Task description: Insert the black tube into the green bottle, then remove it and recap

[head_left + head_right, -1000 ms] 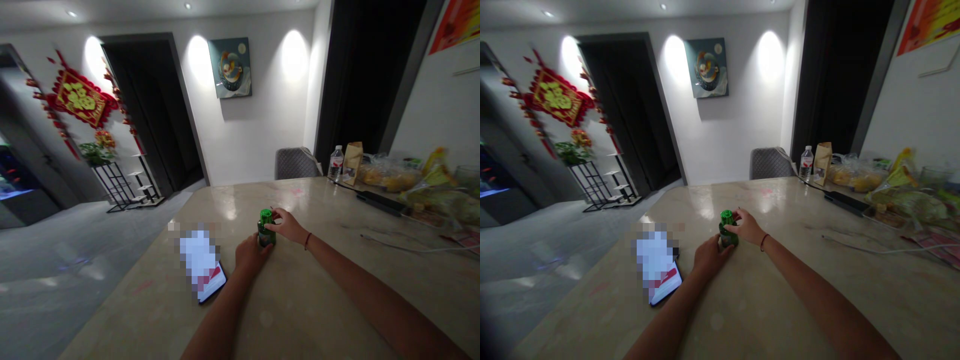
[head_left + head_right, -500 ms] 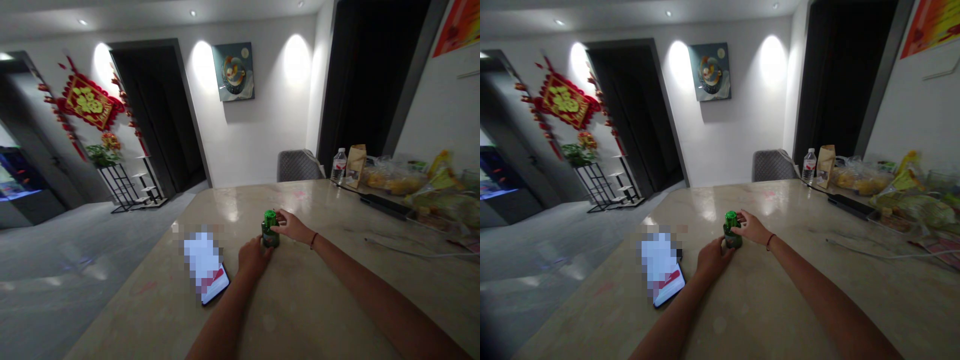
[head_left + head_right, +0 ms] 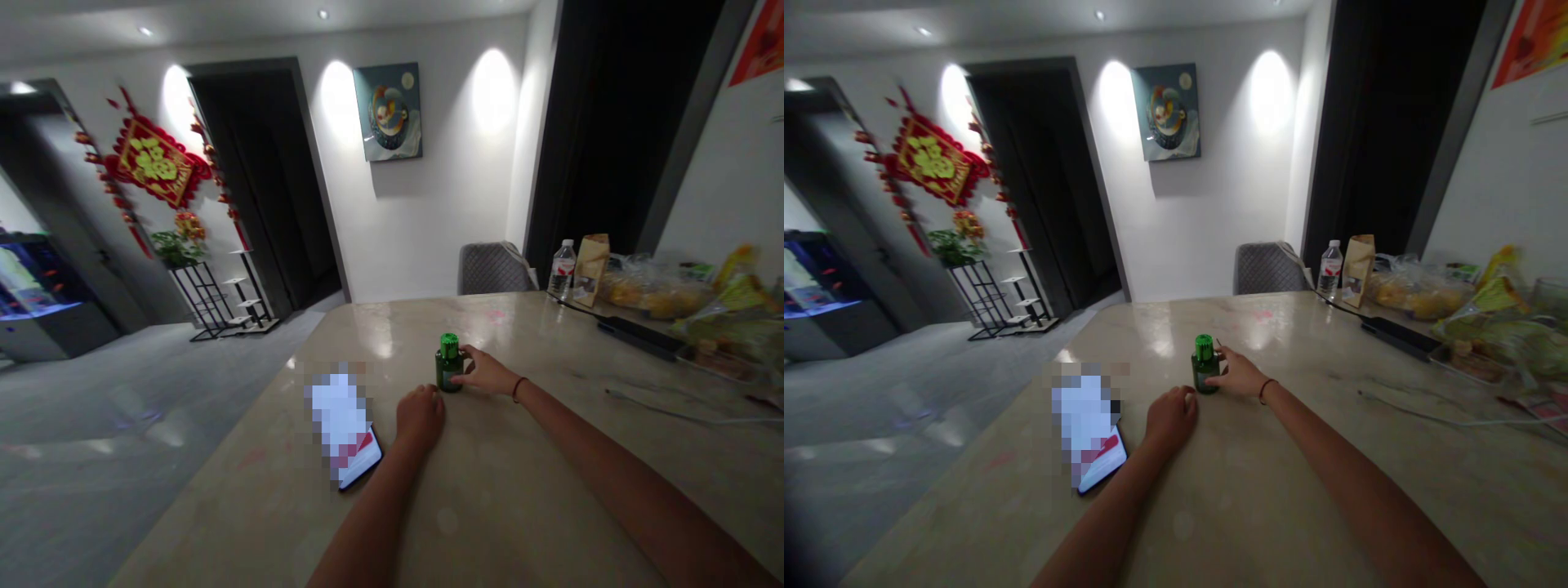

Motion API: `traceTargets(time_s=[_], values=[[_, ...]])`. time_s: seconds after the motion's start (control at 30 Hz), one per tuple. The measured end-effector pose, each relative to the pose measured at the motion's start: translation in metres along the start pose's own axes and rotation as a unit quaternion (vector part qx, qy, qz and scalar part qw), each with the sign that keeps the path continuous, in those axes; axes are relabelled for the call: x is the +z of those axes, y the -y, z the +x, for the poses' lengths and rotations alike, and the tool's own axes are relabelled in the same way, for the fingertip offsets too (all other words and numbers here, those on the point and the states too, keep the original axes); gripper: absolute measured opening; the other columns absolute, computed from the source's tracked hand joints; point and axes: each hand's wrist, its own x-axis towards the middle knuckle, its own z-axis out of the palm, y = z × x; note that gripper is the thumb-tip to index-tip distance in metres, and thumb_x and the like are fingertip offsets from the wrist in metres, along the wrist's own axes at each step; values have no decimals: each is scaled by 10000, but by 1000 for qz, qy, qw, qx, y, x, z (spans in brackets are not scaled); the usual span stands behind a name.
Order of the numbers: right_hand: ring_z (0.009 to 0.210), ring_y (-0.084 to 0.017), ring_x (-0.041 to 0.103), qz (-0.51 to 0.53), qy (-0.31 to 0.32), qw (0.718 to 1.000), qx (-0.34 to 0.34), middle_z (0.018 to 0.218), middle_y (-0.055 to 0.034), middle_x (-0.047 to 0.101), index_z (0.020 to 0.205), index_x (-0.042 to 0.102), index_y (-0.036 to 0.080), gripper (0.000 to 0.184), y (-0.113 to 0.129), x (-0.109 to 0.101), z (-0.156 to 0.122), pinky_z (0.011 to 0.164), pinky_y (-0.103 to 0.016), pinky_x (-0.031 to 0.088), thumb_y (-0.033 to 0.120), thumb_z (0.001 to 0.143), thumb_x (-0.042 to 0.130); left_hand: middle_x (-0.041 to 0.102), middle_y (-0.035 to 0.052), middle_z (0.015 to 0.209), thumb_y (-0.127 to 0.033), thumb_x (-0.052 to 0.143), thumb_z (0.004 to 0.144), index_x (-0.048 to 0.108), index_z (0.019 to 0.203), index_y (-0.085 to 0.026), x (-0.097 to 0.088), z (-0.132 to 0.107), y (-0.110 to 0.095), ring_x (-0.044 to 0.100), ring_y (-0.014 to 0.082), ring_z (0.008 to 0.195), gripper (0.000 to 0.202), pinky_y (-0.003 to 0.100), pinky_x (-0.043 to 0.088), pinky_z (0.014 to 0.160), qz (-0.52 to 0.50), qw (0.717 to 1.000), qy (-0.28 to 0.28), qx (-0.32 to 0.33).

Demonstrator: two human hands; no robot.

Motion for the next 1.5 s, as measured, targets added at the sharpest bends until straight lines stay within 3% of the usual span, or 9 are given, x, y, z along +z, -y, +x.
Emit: traceTargets(time_s=[0.17, 0.27, 0.37, 0.57, 0.7, 0.9, 1.07, 1.27, 1.5], values=[[645, -96, 570, 30, -35, 999, -4, 1162, -118, 520, 1174, 422, 166, 658, -10, 6, 11, 615, -250, 461, 298, 592, 700, 590, 41, 961, -320, 323, 831, 522, 1031, -227, -2, -1, 0, 544, 167, 876, 297, 268, 371, 728, -5, 1000, 8, 1], [693, -106, 567, -9, -72, 997, 15, 1056, -95, 570, 1109, 474, 146, 499, -17, -4, 12, 642, -242, 447, 284, 658, 636, 585, 46, 982, -304, 326, 831, 515, 1054, -226, -4, -1, 0, 538, 165, 893, 303, 263, 369, 741, -9, 1000, 18, -5], [728, -136, 555, -144, -100, 981, 80, 874, -85, 608, 923, 564, 122, 276, -26, -22, 7, 654, -241, 412, 288, 703, 569, 587, 47, 980, -305, 326, 832, 518, 1046, -225, -6, -1, -1, 538, 168, 899, 299, 266, 371, 742, -9, 1000, 23, -5], [715, -148, 553, -243, 3, 963, 118, 799, -81, 625, 809, 575, 123, 152, -41, -34, -3, 610, -216, 366, 150, 661, 554, 589, 46, 980, -311, 322, 837, 518, 1040, -225, -8, -1, -1, 541, 158, 898, 295, 261, 367, 746, -8, 1000, 26, -4], [723, -155, 563, -247, 7, 962, 121, 803, -88, 632, 806, 578, 118, 171, -40, -29, -5, 598, -210, 362, 102, 641, 535, 596, 43, 962, -315, 319, 832, 525, 1030, -227, -6, -2, -1, 545, 165, 876, 299, 269, 369, 731, -10, 1000, 16, -6], [726, -179, 577, -250, -8, 962, 108, 798, -118, 628, 923, 554, 89, 259, -31, -21, -8, 623, -239, 377, 255, 730, 506, 594, 43, 965, -311, 327, 829, 524, 1026, -223, -5, -1, 0, 542, 165, 872, 292, 270, 367, 728, -13, 1000, 11, -3], [825, -202, 572, -275, -24, 959, 70, 883, -134, 618, 834, 585, 118, 151, -28, -8, -7, 708, -253, 381, 186, 714, 525, 589, 43, 977, -320, 335, 833, 516, 1032, -224, -5, -1, 0, 540, 161, 887, 286, 268, 363, 742, -13, 1000, 18, 0], [843, -212, 584, -254, -47, 961, 95, 897, -143, 637, 843, 624, 120, 172, -26, -1, 14, 716, -265, 396, 170, 714, 523, 583, 47, 983, -314, 319, 841, 510, 1044, -224, -7, -2, -2, 536, 161, 899, 293, 268, 364, 751, -9, 999, 31, -7], [768, -162, 597, -226, -56, 964, 131, 828, -86, 657, 832, 632, 142, 170, -26, 10, 34, 650, -220, 402, 204, 700, 544, 584, 44, 975, -322, 325, 839, 509, 1042, -222, -6, -1, -1, 537, 163, 893, 291, 270, 363, 750, -13, 1000, 24, -1]])
